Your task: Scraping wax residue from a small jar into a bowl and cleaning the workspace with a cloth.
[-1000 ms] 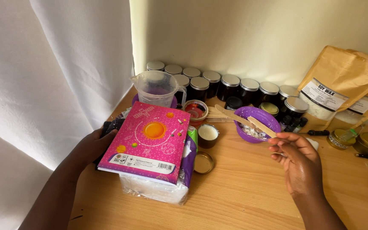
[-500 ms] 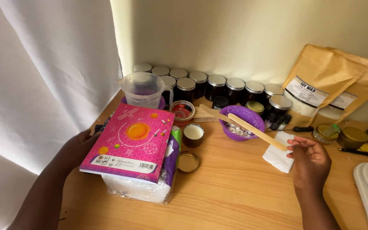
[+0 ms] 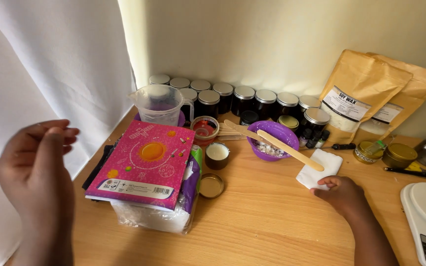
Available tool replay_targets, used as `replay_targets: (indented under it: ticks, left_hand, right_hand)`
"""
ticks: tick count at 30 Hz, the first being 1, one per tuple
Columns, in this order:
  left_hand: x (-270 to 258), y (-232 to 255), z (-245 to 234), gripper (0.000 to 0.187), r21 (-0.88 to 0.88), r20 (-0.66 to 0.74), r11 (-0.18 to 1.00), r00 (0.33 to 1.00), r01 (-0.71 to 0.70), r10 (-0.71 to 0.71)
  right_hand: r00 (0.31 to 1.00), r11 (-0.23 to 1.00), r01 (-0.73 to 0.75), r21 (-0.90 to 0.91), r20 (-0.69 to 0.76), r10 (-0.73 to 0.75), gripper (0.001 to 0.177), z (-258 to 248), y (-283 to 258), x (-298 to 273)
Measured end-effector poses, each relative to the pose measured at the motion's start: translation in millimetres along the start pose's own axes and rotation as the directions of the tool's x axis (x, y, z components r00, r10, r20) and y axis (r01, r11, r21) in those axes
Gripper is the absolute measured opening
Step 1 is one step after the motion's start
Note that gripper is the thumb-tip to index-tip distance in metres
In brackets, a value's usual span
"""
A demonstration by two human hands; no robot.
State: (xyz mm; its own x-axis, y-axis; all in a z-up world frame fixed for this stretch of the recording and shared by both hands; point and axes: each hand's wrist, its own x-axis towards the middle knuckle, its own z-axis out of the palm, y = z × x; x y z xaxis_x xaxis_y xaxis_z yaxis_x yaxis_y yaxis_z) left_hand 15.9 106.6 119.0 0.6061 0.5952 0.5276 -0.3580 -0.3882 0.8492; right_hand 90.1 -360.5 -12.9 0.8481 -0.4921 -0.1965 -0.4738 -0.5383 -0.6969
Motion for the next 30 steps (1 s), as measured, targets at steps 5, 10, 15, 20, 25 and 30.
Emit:
replay_targets:
  ticks: [5, 10, 15, 20, 25, 30]
  left_hand:
    - [-57.6, 1.8, 28.6, 0.009, -0.424, -0.116, 0.883, 0.979, -0.201, 0.168]
    - [-123.4, 19.3, 77.3, 0.021, -0.387, -0.057, 0.884, 0.964, -0.262, 0.26]
    - [-152.6, 13.1, 118.7, 0.019, -0.417, 0.235, 0.821, 0.826, -0.39, 0.512]
    - [-176.7, -18.9, 150.1, 0.018, -0.348, 0.521, 0.935, 0.814, -0.07, 0.255]
    - [-182.4, -37.6, 154.9, 0.015, -0.289, 0.577, 0.955, 0.808, 0.068, 0.117]
    - [-182.8, -36.9, 150.3, 0.017, -0.296, 0.577, 0.95, 0.811, 0.099, 0.095]
  right_hand:
    - [0.99, 0.984, 0.099, -0.147, -0.087, -0.112, 0.018, -1.3, 6.8, 5.8]
    - [0.984, 0.962, 0.132, -0.237, -0.087, -0.156, 0.022, 5.5, -2.8, -2.9]
    - [0.965, 0.951, 0.178, -0.252, -0.143, -0.219, 0.012, 9.1, -3.3, -4.5]
    - [0.976, 0.994, 0.104, -0.03, -0.189, -0.107, 0.024, 8.1, -12.1, -16.8]
    - [0.897, 0.876, 0.186, 0.445, -0.441, 0.034, 0.018, 15.9, 36.1, 44.6]
    - [0.789, 0.517, 0.432, 0.739, -0.587, 0.18, 0.015, 1.5, 50.3, 70.0]
